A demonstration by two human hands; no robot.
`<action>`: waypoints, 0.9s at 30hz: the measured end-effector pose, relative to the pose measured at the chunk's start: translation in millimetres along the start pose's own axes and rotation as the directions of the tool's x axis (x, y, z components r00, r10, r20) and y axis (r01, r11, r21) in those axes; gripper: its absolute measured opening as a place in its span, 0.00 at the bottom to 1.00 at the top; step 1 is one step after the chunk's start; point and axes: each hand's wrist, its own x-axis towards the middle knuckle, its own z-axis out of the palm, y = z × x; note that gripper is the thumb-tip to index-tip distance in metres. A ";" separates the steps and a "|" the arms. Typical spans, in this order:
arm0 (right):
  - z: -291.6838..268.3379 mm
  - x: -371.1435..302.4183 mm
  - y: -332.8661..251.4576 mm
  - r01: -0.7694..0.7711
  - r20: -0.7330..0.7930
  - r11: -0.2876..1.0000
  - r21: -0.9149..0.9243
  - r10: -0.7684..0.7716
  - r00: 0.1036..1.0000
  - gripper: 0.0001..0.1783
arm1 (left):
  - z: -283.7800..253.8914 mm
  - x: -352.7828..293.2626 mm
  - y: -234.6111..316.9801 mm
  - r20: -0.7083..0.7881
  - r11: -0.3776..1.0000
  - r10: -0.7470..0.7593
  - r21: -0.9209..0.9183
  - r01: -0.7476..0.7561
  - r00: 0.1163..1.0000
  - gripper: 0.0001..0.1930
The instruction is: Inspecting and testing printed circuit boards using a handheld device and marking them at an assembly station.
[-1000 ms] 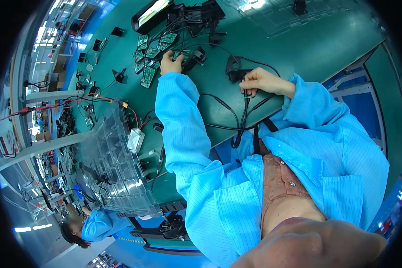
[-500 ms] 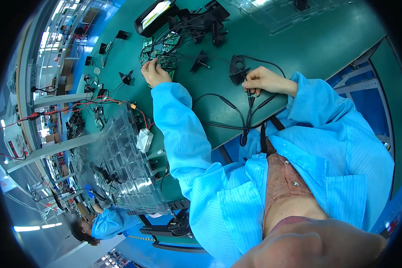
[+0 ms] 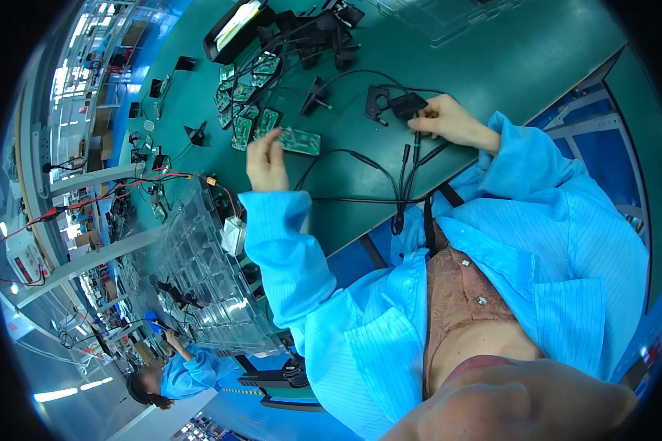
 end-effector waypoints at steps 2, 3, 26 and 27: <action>-7.2 -2.9 2.5 -0.023 -0.026 0.999 0.027 0.024 0.999 0.10 | 11.7 -22.4 -3.7 0.065 0.982 -0.117 -0.140 0.125 0.991 0.13; -9.5 -2.8 5.6 -0.035 -0.041 0.999 0.039 0.037 0.998 0.10 | 19.1 -31.1 -6.1 0.137 0.932 -0.212 -0.269 0.242 0.968 0.14; 0.8 38.3 16.4 0.273 -0.012 0.540 -0.796 -0.466 0.885 0.28 | 72.3 -47.0 -20.9 0.078 0.478 -0.303 -0.850 0.222 0.950 0.19; 4.2 38.4 15.2 0.263 0.010 0.546 -0.795 -0.422 0.907 0.32 | 73.3 -46.9 -21.8 0.085 0.491 -0.271 -0.844 0.213 0.959 0.19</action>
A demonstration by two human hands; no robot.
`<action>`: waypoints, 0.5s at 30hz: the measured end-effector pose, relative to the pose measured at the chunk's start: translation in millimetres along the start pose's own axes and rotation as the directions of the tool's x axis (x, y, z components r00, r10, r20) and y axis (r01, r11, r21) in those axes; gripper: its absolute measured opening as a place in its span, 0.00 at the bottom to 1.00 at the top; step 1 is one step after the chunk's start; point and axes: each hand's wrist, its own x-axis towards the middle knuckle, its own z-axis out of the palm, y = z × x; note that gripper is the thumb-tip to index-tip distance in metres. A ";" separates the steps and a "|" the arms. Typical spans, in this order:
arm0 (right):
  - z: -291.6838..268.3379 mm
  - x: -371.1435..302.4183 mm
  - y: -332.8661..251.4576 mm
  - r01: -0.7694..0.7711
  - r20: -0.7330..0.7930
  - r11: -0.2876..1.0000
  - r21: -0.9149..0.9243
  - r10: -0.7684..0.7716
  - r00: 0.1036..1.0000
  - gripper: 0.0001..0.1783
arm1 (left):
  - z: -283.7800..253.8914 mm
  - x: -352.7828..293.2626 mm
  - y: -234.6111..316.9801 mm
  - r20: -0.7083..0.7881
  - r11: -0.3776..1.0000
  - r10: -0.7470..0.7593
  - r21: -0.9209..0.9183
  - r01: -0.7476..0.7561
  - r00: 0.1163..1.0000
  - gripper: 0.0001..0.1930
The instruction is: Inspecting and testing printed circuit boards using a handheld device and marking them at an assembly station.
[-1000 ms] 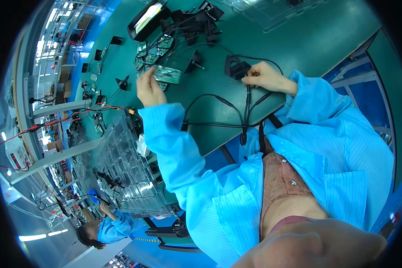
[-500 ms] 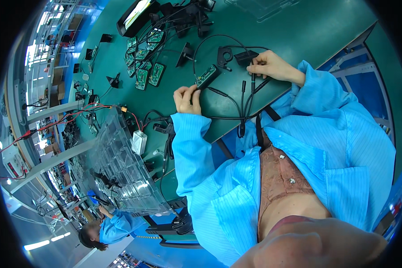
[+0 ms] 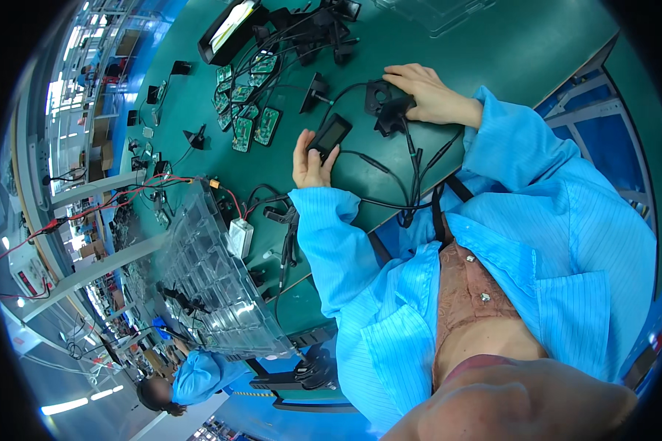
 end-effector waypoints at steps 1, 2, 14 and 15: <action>1.7 0.5 -3.3 -0.012 0.053 1.000 0.000 0.012 0.999 0.35 | -0.9 1.1 -0.5 0.033 1.000 0.011 0.011 -0.012 0.999 0.19; 4.6 0.7 -6.6 -0.010 0.053 1.000 0.004 0.010 0.999 0.35 | 0.5 2.7 1.7 0.030 1.000 0.012 0.014 -0.012 0.999 0.19; 19.3 -1.9 -26.1 -0.016 -0.055 0.976 -0.216 0.004 0.999 0.38 | 22.0 12.3 13.8 -0.047 0.969 -0.207 -0.151 0.198 0.977 0.22; 17.7 -1.7 -25.9 -0.010 -0.045 0.974 -0.228 0.000 0.999 0.37 | 21.8 11.3 11.6 -0.041 0.973 -0.186 -0.147 0.178 0.982 0.22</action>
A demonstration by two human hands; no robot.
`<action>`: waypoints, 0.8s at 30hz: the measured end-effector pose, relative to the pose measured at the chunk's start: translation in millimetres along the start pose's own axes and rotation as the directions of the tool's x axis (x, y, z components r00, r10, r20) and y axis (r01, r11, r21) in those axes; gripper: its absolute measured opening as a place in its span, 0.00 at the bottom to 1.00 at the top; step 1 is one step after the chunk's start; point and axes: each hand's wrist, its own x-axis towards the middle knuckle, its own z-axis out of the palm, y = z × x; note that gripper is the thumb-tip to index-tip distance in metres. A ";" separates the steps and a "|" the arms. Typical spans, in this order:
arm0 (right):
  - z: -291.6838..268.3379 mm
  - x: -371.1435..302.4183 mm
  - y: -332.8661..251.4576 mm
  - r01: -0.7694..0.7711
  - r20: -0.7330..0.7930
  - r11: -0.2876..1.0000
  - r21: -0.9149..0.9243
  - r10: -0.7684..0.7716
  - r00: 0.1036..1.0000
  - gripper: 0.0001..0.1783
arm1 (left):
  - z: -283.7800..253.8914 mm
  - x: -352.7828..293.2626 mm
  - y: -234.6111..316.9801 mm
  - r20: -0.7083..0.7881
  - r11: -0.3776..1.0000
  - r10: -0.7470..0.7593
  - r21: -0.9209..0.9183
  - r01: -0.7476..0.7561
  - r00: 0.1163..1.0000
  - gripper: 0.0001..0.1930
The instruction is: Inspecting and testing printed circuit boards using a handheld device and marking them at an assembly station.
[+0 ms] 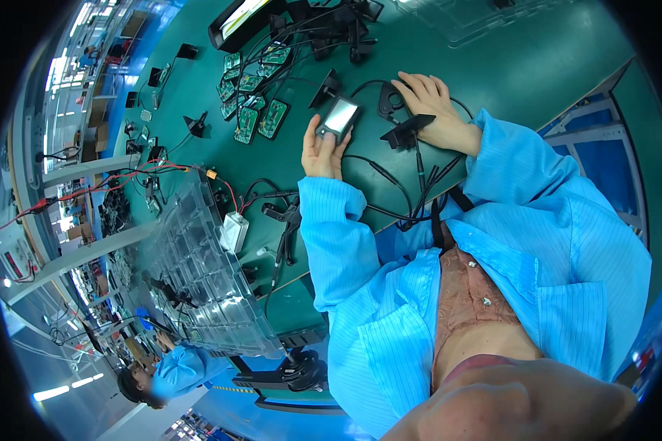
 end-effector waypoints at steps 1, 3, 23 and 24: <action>-0.9 0.4 0.1 0.006 0.008 1.000 -0.012 -0.006 1.000 0.37 | -0.8 -0.2 -1.7 0.009 1.000 0.020 0.003 -0.020 1.000 0.23; -0.8 0.7 0.6 0.006 0.002 1.000 -0.003 -0.006 1.000 0.37 | -3.6 0.9 -4.3 -0.001 1.000 0.014 -0.006 -0.014 1.000 0.23; -0.9 2.4 -0.9 -0.032 -0.011 0.996 0.083 0.033 0.999 0.38 | -5.5 0.8 2.4 -0.043 0.996 -0.071 -0.059 0.068 0.997 0.24; -0.7 2.5 -1.0 -0.032 -0.011 0.996 0.083 0.033 0.999 0.38 | -6.0 0.8 2.3 -0.038 0.996 -0.067 -0.056 0.065 0.997 0.24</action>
